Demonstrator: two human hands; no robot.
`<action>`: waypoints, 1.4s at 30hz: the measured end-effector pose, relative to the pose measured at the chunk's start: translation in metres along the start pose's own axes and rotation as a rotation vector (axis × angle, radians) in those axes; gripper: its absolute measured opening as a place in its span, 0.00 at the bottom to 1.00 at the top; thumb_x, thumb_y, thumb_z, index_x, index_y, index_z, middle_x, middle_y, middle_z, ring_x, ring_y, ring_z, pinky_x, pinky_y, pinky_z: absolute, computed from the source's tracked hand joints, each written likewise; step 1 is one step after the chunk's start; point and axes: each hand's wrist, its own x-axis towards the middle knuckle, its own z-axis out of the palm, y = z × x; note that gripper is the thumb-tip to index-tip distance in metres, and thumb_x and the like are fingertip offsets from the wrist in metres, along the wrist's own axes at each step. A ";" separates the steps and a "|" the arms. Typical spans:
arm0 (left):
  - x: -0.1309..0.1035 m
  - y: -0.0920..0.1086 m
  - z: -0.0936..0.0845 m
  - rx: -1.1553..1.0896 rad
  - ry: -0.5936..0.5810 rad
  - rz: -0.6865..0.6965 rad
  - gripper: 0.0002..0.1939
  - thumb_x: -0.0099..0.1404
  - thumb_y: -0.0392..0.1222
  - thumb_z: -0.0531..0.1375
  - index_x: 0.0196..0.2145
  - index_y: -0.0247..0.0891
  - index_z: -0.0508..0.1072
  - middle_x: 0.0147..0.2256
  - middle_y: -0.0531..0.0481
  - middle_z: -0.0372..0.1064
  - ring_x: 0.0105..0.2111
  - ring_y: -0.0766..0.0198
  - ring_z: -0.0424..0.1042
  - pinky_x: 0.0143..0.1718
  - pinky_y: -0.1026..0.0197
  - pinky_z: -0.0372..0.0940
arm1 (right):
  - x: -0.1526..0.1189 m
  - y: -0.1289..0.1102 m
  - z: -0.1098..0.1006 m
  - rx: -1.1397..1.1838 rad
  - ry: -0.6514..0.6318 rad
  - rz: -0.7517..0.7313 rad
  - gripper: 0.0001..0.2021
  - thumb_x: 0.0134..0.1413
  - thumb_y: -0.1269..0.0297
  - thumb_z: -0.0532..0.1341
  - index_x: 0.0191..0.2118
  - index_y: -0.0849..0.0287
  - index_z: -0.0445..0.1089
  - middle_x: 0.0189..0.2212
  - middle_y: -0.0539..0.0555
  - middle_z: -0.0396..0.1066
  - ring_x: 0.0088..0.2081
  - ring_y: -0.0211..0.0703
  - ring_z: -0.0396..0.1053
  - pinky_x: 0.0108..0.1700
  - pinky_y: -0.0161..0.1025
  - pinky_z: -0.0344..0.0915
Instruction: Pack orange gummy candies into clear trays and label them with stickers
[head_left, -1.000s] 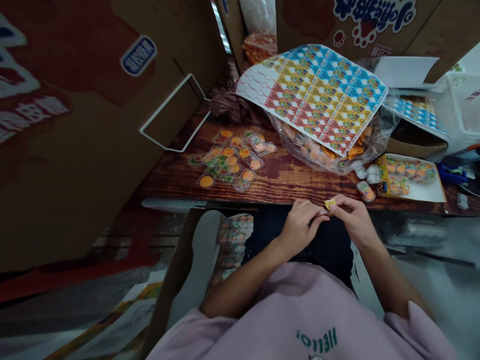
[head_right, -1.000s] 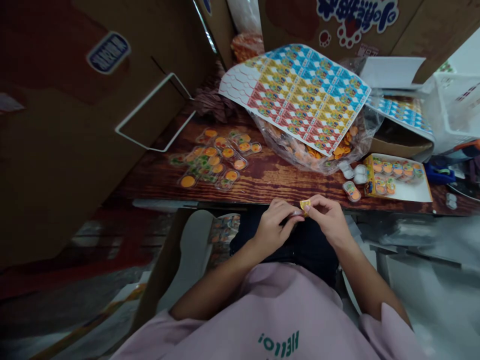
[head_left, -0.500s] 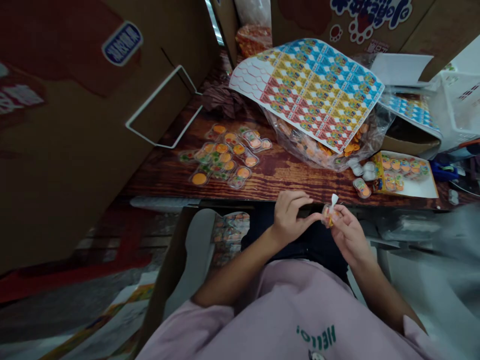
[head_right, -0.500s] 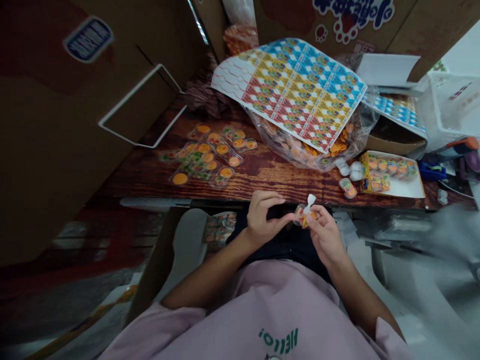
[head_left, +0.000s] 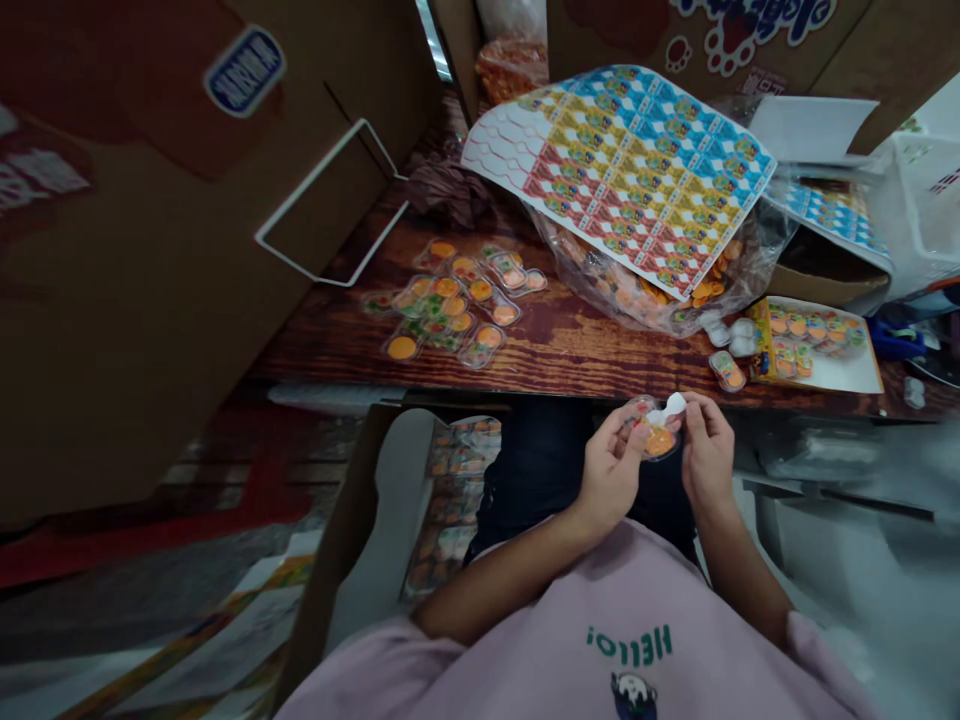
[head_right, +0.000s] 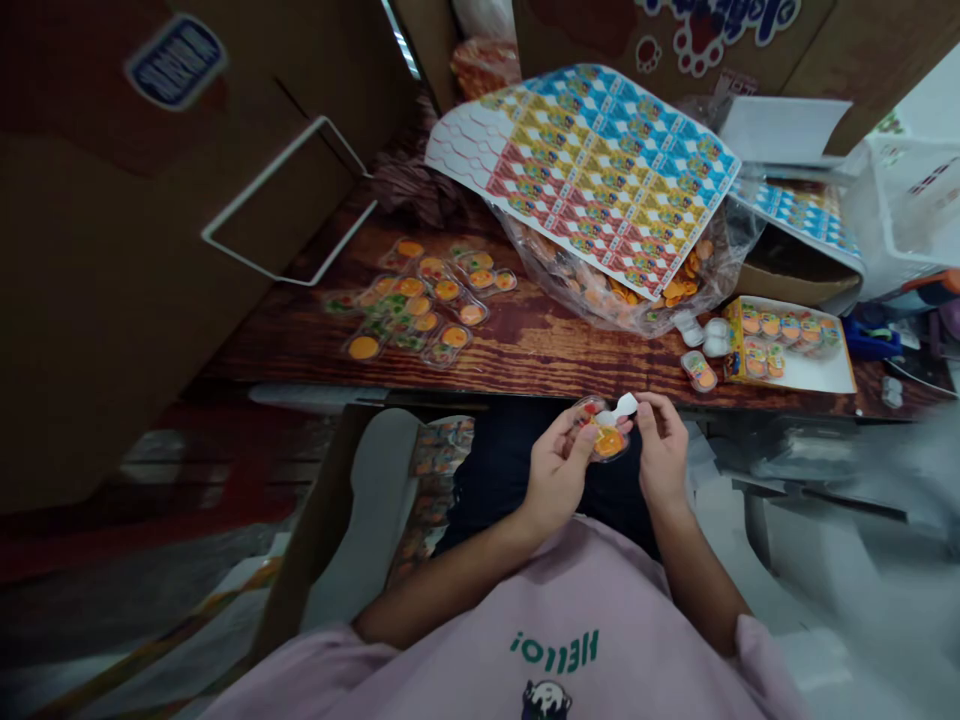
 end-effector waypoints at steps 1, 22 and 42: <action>0.000 0.001 -0.002 -0.009 0.005 -0.012 0.28 0.65 0.59 0.67 0.53 0.35 0.76 0.53 0.37 0.77 0.54 0.51 0.78 0.57 0.53 0.73 | 0.002 -0.003 -0.001 -0.001 -0.040 -0.038 0.14 0.62 0.50 0.65 0.37 0.56 0.75 0.34 0.51 0.74 0.32 0.39 0.70 0.37 0.38 0.68; -0.014 0.010 -0.005 -0.059 -0.135 -0.134 0.27 0.63 0.60 0.68 0.47 0.34 0.82 0.48 0.36 0.80 0.46 0.48 0.82 0.49 0.48 0.78 | -0.029 -0.001 -0.050 -0.732 -0.659 -0.458 0.19 0.65 0.65 0.62 0.59 0.43 0.75 0.56 0.55 0.77 0.54 0.57 0.74 0.60 0.63 0.60; 0.053 0.007 -0.132 1.234 0.474 0.680 0.10 0.69 0.46 0.60 0.41 0.37 0.75 0.36 0.42 0.77 0.39 0.54 0.76 0.47 0.51 0.67 | 0.041 0.057 -0.063 -0.518 0.265 -0.420 0.14 0.65 0.58 0.63 0.53 0.53 0.78 0.50 0.59 0.79 0.52 0.55 0.76 0.59 0.53 0.68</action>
